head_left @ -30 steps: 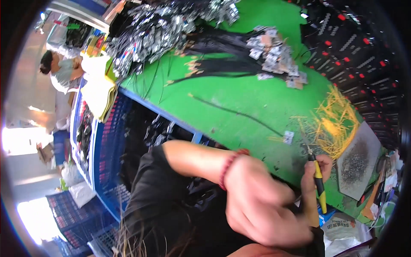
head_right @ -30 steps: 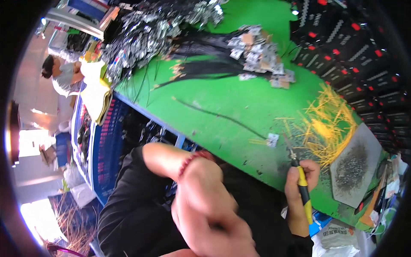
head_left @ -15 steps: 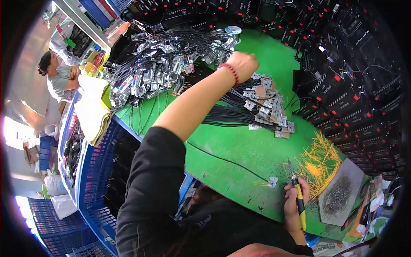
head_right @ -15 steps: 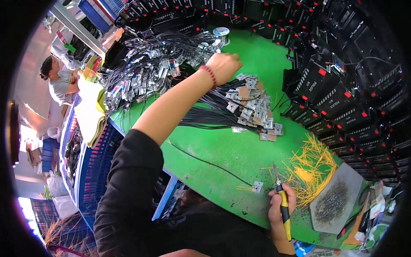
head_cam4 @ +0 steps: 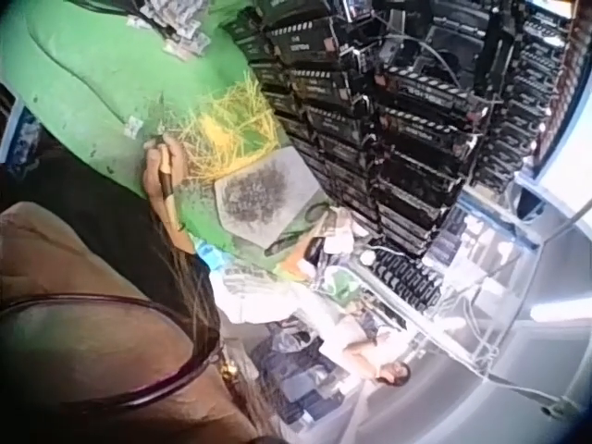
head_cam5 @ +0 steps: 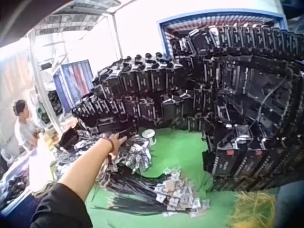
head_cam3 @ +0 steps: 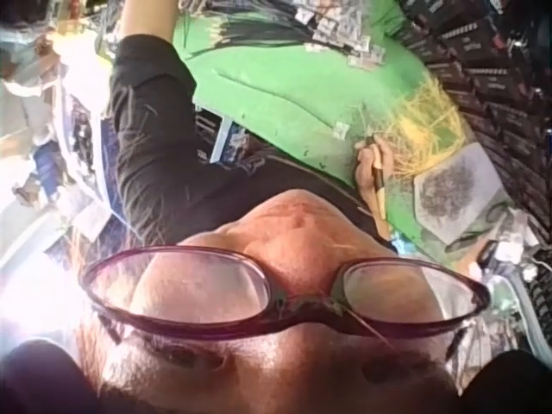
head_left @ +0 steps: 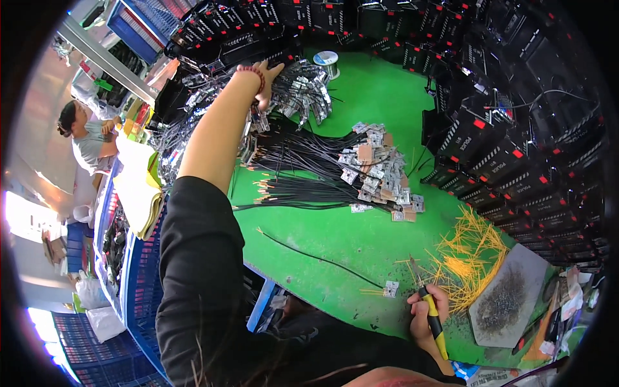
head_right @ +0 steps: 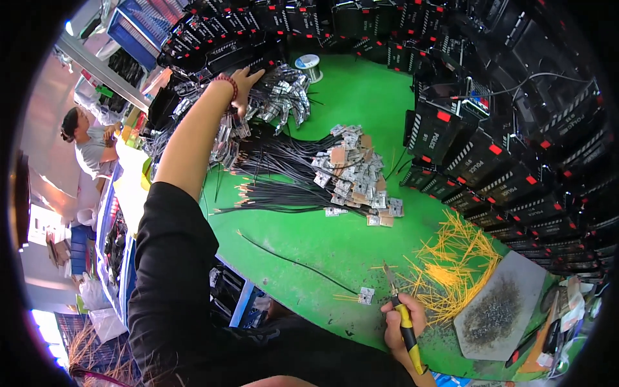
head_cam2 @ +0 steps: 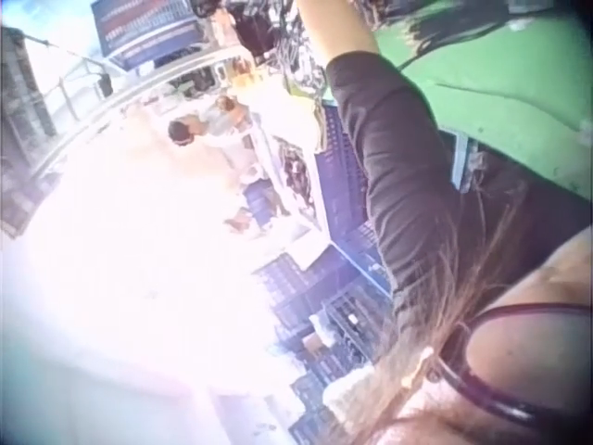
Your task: Soldering wires onto small electronic circuit boards at a factory workbench.
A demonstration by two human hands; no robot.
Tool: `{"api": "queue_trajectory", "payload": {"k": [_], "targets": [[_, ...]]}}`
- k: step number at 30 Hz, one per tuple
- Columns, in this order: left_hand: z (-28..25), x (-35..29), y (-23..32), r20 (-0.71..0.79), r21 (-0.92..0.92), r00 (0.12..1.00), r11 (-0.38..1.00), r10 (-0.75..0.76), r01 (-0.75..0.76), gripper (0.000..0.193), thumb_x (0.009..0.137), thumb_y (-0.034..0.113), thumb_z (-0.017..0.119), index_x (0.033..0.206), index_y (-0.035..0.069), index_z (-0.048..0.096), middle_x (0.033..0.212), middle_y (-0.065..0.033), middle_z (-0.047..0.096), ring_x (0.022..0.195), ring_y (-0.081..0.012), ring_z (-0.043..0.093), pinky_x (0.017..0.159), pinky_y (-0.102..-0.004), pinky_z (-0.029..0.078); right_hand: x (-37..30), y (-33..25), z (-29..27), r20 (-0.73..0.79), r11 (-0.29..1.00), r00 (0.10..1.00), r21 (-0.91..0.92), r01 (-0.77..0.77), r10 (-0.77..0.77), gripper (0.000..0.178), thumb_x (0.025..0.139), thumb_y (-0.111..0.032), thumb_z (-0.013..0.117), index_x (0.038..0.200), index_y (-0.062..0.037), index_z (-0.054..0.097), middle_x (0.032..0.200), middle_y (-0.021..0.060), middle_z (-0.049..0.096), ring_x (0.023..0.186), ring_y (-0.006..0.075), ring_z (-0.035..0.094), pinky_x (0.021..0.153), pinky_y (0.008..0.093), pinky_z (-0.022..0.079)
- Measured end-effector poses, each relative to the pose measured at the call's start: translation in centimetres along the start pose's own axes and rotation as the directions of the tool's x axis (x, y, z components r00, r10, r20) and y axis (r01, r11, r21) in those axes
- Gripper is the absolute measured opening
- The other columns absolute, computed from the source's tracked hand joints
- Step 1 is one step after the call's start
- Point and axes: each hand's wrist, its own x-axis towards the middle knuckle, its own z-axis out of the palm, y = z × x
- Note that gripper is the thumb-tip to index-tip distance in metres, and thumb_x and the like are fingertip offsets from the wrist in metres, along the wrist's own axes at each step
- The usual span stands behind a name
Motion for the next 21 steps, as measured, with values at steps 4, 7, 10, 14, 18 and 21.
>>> {"api": "queue_trajectory", "payload": {"k": [4, 7, 10, 14, 18, 21], "targets": [[-0.3, -0.3, 1.6, 0.028, -0.082, 0.991, 0.988, -0.128, 0.130, 0.134, 0.047, 0.027, 0.089, 0.152, 0.033, 0.007, 0.145, -0.0137, 0.037, 0.133, -0.0328, 0.039, 0.103, -0.0575, 0.033, 0.5, 0.0, 0.2, -0.003, 1.000, 1.000, -0.013, -0.017, 0.017, 0.037, 0.090, -0.020, 0.057, 0.120, -0.0014, 0.046, 0.076, 0.0104, 0.059, 0.056, 0.0081, 0.045, 0.051, 0.0200, 0.038], [-0.7, 0.3, 1.7, -0.012, -0.008, 0.995, 0.995, -0.100, 0.100, 0.106, 0.052, 0.022, 0.084, 0.145, 0.024, 0.034, 0.140, -0.0106, 0.045, 0.131, -0.0287, 0.042, 0.100, -0.0566, 0.033, 0.7, -0.2, 0.4, -0.036, 0.995, 0.996, 0.057, -0.084, 0.086, 0.037, 0.091, -0.022, 0.057, 0.120, -0.0015, 0.047, 0.076, 0.0099, 0.059, 0.055, 0.0081, 0.044, 0.050, 0.0201, 0.037], [1.9, 1.7, 2.5, -0.203, -0.019, 0.970, 0.991, -0.132, 0.131, 0.046, 0.070, 0.027, 0.068, 0.114, 0.015, 0.063, 0.117, -0.0087, 0.064, 0.118, -0.0273, 0.055, 0.099, -0.0538, 0.037, 0.8, -0.7, 0.5, -0.027, 0.994, 0.996, 0.068, -0.088, 0.090, 0.037, 0.091, -0.022, 0.057, 0.120, -0.0016, 0.047, 0.076, 0.0097, 0.059, 0.055, 0.0078, 0.044, 0.051, 0.0202, 0.036], [3.9, 1.6, -0.5, -0.483, -0.176, 0.875, 0.983, -0.037, -0.056, 0.029, 0.076, 0.008, 0.058, 0.105, 0.010, 0.062, 0.103, -0.0149, 0.067, 0.104, -0.0320, 0.062, 0.094, -0.0479, 0.041, 1.0, -1.1, 0.7, -0.017, 0.993, 0.994, 0.050, -0.111, 0.112, 0.038, 0.092, -0.024, 0.057, 0.121, -0.0018, 0.047, 0.077, 0.0093, 0.059, 0.055, 0.0075, 0.043, 0.051, 0.0201, 0.036], [0.1, -1.2, -4.4, -0.731, -0.240, 0.682, 0.943, -0.019, -0.231, 0.025, 0.073, -0.003, 0.055, 0.097, 0.002, 0.056, 0.097, -0.0212, 0.064, 0.097, -0.0402, 0.060, 0.084, -0.0458, 0.048, 0.7, -0.3, 0.5, -0.027, 0.997, 0.998, 0.058, -0.053, 0.055, 0.037, 0.092, -0.023, 0.058, 0.120, -0.0006, 0.048, 0.077, 0.0092, 0.059, 0.056, 0.0067, 0.043, 0.052, 0.0193, 0.037], [-2.9, -5.2, -9.3, -0.869, -0.100, 0.487, 0.936, 0.084, -0.338, 0.036, 0.071, -0.007, 0.054, 0.105, 0.002, 0.055, 0.103, -0.0209, 0.061, 0.103, -0.0391, 0.056, 0.090, -0.0441, 0.046, 0.7, -0.4, 0.7, -0.070, 0.996, 0.996, 0.069, -0.052, 0.057, 0.035, 0.088, -0.018, 0.061, 0.116, 0.0000, 0.052, 0.076, 0.0059, 0.063, 0.056, 0.0049, 0.045, 0.052, 0.0196, 0.038]]}}
